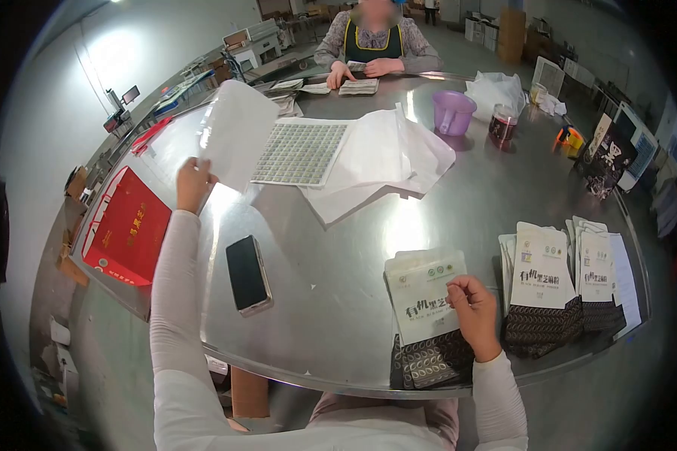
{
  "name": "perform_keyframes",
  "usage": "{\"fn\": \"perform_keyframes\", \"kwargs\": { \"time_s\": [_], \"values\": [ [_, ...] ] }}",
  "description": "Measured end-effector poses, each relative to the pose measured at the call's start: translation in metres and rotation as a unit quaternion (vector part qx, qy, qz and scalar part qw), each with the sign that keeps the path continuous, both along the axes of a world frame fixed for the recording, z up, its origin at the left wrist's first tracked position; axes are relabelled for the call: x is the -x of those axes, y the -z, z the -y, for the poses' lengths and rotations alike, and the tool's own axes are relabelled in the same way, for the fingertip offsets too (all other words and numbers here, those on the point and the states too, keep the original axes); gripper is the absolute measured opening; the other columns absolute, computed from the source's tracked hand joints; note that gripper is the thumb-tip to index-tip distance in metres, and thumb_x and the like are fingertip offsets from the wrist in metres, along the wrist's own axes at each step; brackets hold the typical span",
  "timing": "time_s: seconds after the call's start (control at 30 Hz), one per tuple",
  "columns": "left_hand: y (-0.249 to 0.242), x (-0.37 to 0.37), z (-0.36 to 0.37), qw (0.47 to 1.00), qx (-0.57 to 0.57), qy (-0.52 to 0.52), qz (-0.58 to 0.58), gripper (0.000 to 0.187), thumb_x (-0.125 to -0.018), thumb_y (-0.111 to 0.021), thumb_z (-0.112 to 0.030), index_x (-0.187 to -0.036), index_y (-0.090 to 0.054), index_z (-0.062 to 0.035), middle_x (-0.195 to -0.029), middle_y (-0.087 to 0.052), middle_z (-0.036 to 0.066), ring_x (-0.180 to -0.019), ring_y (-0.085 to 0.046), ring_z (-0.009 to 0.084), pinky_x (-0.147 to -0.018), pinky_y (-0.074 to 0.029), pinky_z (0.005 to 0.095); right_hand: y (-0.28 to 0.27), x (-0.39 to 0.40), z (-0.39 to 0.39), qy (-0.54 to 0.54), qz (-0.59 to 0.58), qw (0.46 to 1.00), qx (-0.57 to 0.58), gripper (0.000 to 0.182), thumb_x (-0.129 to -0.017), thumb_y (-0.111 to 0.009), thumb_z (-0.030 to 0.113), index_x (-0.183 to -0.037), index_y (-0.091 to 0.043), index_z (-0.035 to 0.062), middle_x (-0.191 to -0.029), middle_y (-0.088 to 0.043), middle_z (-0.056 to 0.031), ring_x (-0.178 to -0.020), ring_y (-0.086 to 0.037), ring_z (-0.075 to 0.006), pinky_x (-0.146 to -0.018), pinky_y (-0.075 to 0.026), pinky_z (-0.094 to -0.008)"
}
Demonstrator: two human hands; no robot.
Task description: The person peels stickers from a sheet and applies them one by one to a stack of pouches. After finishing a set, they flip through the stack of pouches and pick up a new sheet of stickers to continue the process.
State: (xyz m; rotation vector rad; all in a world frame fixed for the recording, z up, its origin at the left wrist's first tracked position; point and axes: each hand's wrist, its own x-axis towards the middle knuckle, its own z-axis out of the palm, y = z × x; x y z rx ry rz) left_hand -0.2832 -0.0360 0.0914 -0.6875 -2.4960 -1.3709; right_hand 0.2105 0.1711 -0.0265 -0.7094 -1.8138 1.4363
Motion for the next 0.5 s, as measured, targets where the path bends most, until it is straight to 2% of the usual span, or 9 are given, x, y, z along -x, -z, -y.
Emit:
{"fn": "perform_keyframes", "kwargs": {
  "time_s": [0.03, 0.17, 0.23, 0.3, 0.33, 0.37, 0.4, 0.43, 0.5],
  "values": [
    [-0.006, 0.008, 0.007, 0.999, -0.050, 0.002, -0.003, 0.027, -0.087, -0.057, -0.025, -0.090, -0.059, 0.0016, -0.063, -0.067, 0.011, -0.049, -0.054, 0.0110, -0.045, -0.041, 0.0265, 0.001, 0.000, 0.000, -0.002, -0.001, 1.000, 0.000, 0.014, -0.093, -0.061, 0.015, -0.094, -0.061, 0.0011, -0.074, -0.060, 0.0009, -0.068, -0.055, -0.0052, -0.062, -0.045, -0.0202],
    [-0.021, 0.062, 0.030, 0.975, -0.215, -0.054, 0.037, 0.025, -0.089, -0.051, -0.026, -0.085, -0.060, -0.0035, -0.078, -0.071, 0.009, -0.044, -0.045, 0.0083, -0.040, -0.033, 0.0244, -0.001, 0.002, -0.003, 0.014, 0.024, 0.999, -0.018, 0.013, -0.092, -0.061, 0.013, -0.095, -0.061, 0.0004, -0.074, -0.060, 0.0000, -0.067, -0.056, -0.0057, -0.062, -0.045, -0.0208],
    [-0.018, 0.110, 0.057, 0.978, -0.207, -0.021, 0.036, 0.021, -0.090, -0.053, -0.022, -0.089, -0.054, -0.0008, -0.082, -0.072, 0.013, -0.054, -0.058, 0.0101, -0.045, -0.041, 0.0226, 0.002, 0.000, -0.006, 0.031, 0.019, 0.999, -0.019, 0.012, -0.091, -0.061, 0.011, -0.094, -0.061, -0.0004, -0.076, -0.061, -0.0006, -0.069, -0.057, -0.0064, -0.062, -0.045, -0.0217],
    [-0.009, 0.153, 0.075, 0.923, -0.370, -0.001, 0.103, 0.021, -0.093, -0.052, -0.022, -0.093, -0.052, -0.0013, -0.093, -0.071, 0.015, -0.064, -0.065, 0.0149, -0.044, -0.042, 0.0233, 0.005, 0.001, -0.010, 0.088, 0.029, 0.993, -0.071, 0.013, -0.090, -0.062, 0.011, -0.098, -0.060, 0.0005, -0.086, -0.062, -0.0012, -0.079, -0.057, -0.0077, -0.065, -0.046, -0.0218],
    [-0.010, 0.142, 0.079, 0.924, -0.372, -0.002, 0.087, 0.026, -0.093, -0.055, -0.024, -0.101, -0.049, -0.0005, -0.103, -0.069, 0.017, -0.069, -0.068, 0.0184, -0.044, -0.042, 0.0242, 0.001, 0.001, -0.010, 0.097, 0.031, 0.993, -0.061, 0.016, -0.089, -0.063, 0.011, -0.101, -0.060, 0.0007, -0.092, -0.061, -0.0020, -0.085, -0.056, -0.0083, -0.068, -0.046, -0.0217],
    [-0.014, 0.131, 0.075, 0.930, -0.353, -0.037, 0.092, 0.044, -0.091, -0.060, -0.031, -0.116, -0.042, 0.0009, -0.115, -0.062, 0.016, -0.079, -0.069, 0.0213, -0.051, -0.044, 0.0268, -0.003, -0.001, -0.012, 0.104, 0.030, 0.993, -0.052, 0.020, -0.088, -0.064, 0.010, -0.105, -0.059, 0.0010, -0.097, -0.060, -0.0028, -0.091, -0.055, -0.0089, -0.071, -0.046, -0.0216],
    [-0.021, 0.105, 0.076, 0.955, -0.263, -0.050, 0.126, 0.069, -0.084, -0.067, -0.039, -0.128, -0.033, 0.0019, -0.122, -0.053, 0.014, -0.090, -0.066, 0.0222, -0.062, -0.044, 0.0319, 0.003, -0.004, -0.018, 0.110, 0.057, 0.992, -0.035, 0.032, -0.087, -0.066, 0.013, -0.114, -0.055, 0.0009, -0.107, -0.058, -0.0072, -0.102, -0.054, -0.0152, -0.081, -0.047, -0.0266],
    [-0.022, 0.090, 0.075, 0.971, -0.177, -0.064, 0.144, 0.081, -0.080, -0.070, -0.046, -0.133, -0.029, -0.0011, -0.122, -0.050, 0.010, -0.097, -0.063, 0.0214, -0.068, -0.041, 0.0358, 0.006, -0.005, -0.021, 0.126, 0.066, 0.988, -0.057, 0.035, -0.086, -0.067, 0.015, -0.116, -0.055, 0.0008, -0.110, -0.057, -0.0090, -0.105, -0.054, -0.0179, -0.084, -0.046, -0.0289],
    [0.001, 0.105, 0.070, 0.966, -0.118, -0.168, 0.156, 0.084, -0.076, -0.071, -0.050, -0.135, -0.029, -0.0066, -0.122, -0.051, 0.008, -0.094, -0.063, 0.0207, -0.065, -0.040, 0.0361, 0.009, -0.004, -0.021, 0.155, 0.083, 0.979, -0.102, 0.041, -0.086, -0.068, 0.019, -0.119, -0.053, 0.0004, -0.116, -0.055, -0.0125, -0.110, -0.053, -0.0234, -0.089, -0.045, -0.0335]
  ]
}}
